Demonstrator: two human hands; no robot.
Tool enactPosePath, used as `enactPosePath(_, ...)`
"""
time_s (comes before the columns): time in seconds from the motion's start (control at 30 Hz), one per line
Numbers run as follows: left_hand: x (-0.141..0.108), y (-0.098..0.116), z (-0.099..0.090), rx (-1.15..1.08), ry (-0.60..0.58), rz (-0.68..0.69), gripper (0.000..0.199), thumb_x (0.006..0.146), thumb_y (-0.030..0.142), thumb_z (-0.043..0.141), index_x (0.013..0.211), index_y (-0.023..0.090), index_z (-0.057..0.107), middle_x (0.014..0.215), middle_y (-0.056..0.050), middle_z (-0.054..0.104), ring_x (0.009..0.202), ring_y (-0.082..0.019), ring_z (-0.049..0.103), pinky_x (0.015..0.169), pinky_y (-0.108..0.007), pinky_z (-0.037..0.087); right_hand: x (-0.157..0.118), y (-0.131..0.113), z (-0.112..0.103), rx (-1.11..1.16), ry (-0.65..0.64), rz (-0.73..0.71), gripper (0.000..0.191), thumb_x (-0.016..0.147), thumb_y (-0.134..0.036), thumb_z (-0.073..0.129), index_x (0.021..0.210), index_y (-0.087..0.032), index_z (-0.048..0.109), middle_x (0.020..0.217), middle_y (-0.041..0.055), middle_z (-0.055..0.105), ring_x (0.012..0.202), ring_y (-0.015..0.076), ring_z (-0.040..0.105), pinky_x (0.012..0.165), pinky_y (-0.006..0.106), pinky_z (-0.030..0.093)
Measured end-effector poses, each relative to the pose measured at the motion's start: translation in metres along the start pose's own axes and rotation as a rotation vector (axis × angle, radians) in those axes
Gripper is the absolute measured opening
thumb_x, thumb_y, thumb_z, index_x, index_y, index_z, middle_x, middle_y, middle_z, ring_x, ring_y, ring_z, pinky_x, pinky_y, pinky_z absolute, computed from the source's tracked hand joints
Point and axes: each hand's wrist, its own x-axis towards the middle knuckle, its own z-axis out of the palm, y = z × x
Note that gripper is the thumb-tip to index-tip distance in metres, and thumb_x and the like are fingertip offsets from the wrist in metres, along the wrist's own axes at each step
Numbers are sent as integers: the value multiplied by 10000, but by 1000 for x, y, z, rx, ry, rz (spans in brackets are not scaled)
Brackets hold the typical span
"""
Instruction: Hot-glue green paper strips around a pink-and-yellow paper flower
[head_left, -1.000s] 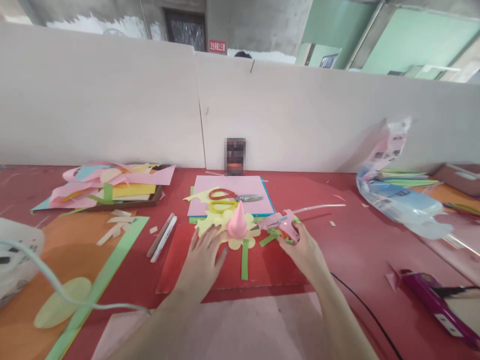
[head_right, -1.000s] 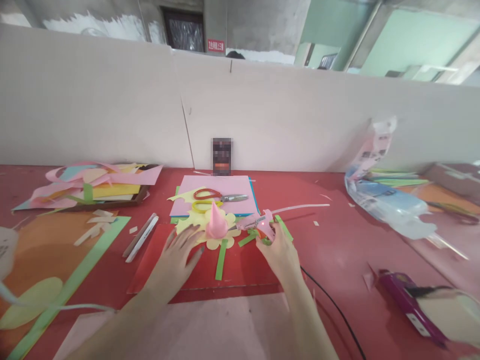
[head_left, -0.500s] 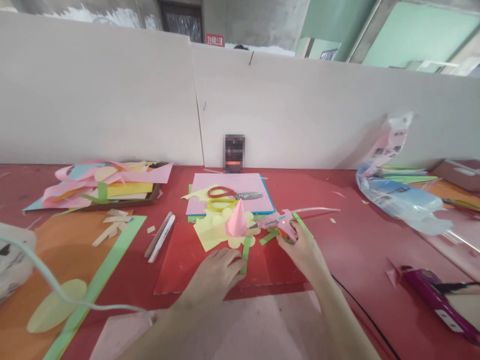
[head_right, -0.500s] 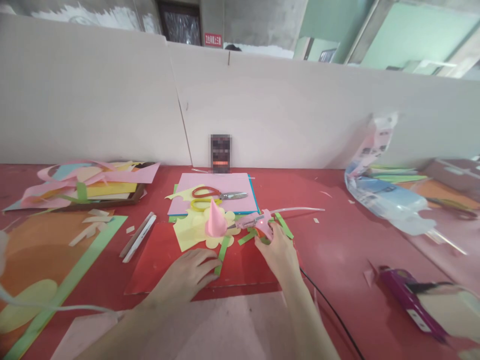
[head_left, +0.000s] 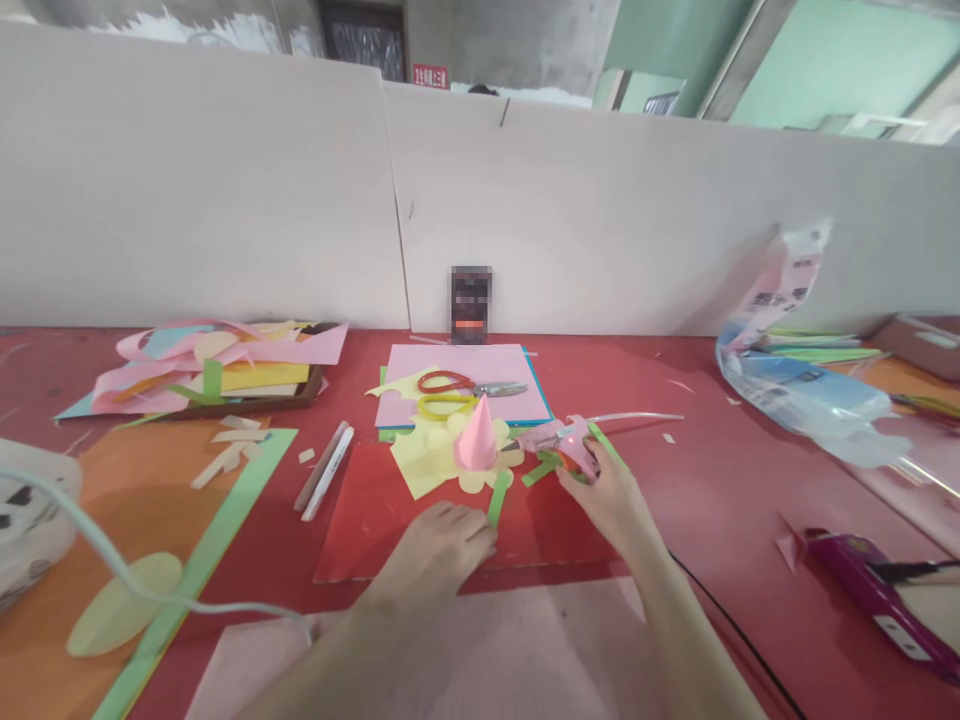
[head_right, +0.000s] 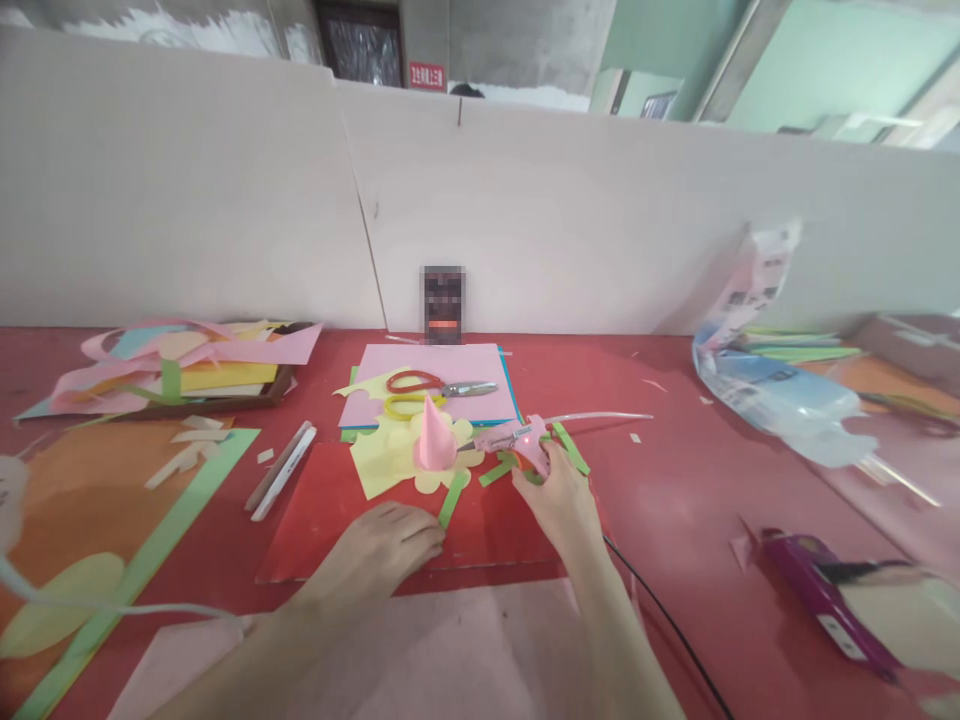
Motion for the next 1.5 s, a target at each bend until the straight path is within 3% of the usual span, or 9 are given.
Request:
enactPosePath(0.13, 0, 0, -2, 31, -23, -20, 213, 864, 114, 380, 978, 180, 548, 777, -27, 569, 721, -146, 548, 632, -271, 431, 1, 3, 1, 18, -67, 11, 356, 653, -406, 533, 952, -215, 518, 837, 37, 610, 688, 167, 561, 601, 268, 404)
enactPosePath(0.33, 3, 2, -3, 67, -92, -36, 377, 768, 3, 385, 1074, 187, 504, 851, -26, 576, 772, -175, 547, 639, -297, 463, 0, -1, -2, 16, -70, 22, 348, 662, -410, 520, 949, -214, 527, 847, 38, 612, 700, 162, 560, 600, 259, 401)
enactPosePath(0.7, 2, -1, -7, -80, -109, -75, 348, 779, 7, 345, 994, 197, 542, 858, -23, 569, 779, -152, 546, 661, -276, 480, 1, -3, -2, 46, -86, 32, 321, 670, -419, 507, 921, -220, 522, 773, 14, 583, 656, 161, 538, 612, 274, 406)
enactPosePath(0.8, -1, -1, -9, -104, -45, -68, 329, 797, 18, 345, 1003, 186, 538, 882, -29, 581, 792, -150, 547, 671, -271, 476, 2, -2, -1, 55, -72, 36, 318, 668, -428, 514, 902, -214, 522, 776, 15, 583, 663, 158, 533, 614, 268, 406)
enactPosePath(1.03, -12, 1, -20, 21, 288, -168, 285, 882, 99, 336, 1098, 163, 509, 987, -65, 596, 893, -173, 542, 770, -305, 444, 3, -4, -5, 109, -61, 122, 420, 656, -455, 534, 996, -208, 532, 839, 32, 601, 687, 164, 551, 593, 256, 406)
enactPosePath(1.13, -14, -2, -24, 83, 338, -201, 309, 884, 92, 327, 1124, 177, 501, 1005, -72, 590, 901, -182, 539, 764, -317, 433, 4, -2, -9, 109, -56, 159, 490, 647, -485, 540, 1047, -202, 522, 828, 38, 606, 678, 170, 557, 594, 259, 409)
enactPosePath(1.2, -13, -3, -26, 67, 261, -154, 308, 882, 93, 319, 1112, 182, 504, 997, -68, 587, 887, -180, 538, 752, -317, 434, 4, -1, -10, 111, -47, 174, 526, 639, -505, 543, 1068, -202, 517, 830, 42, 608, 669, 173, 559, 592, 263, 410)
enactPosePath(1.37, -4, 4, -21, -12, -77, 0, 295, 846, 61, 351, 1019, 211, 538, 863, -29, 570, 746, -152, 534, 667, -282, 439, 3, -2, -9, 80, -45, 185, 511, 633, -498, 548, 1047, -200, 528, 870, 58, 608, 699, 182, 568, 595, 265, 411)
enactPosePath(1.5, -1, 8, -14, -42, -158, 13, 252, 863, 93, 380, 999, 220, 550, 816, -21, 540, 743, -147, 531, 669, -273, 429, 2, -5, -8, 71, -57, 138, 446, 647, -464, 534, 1020, -219, 528, 870, 44, 610, 701, 179, 569, 581, 264, 404)
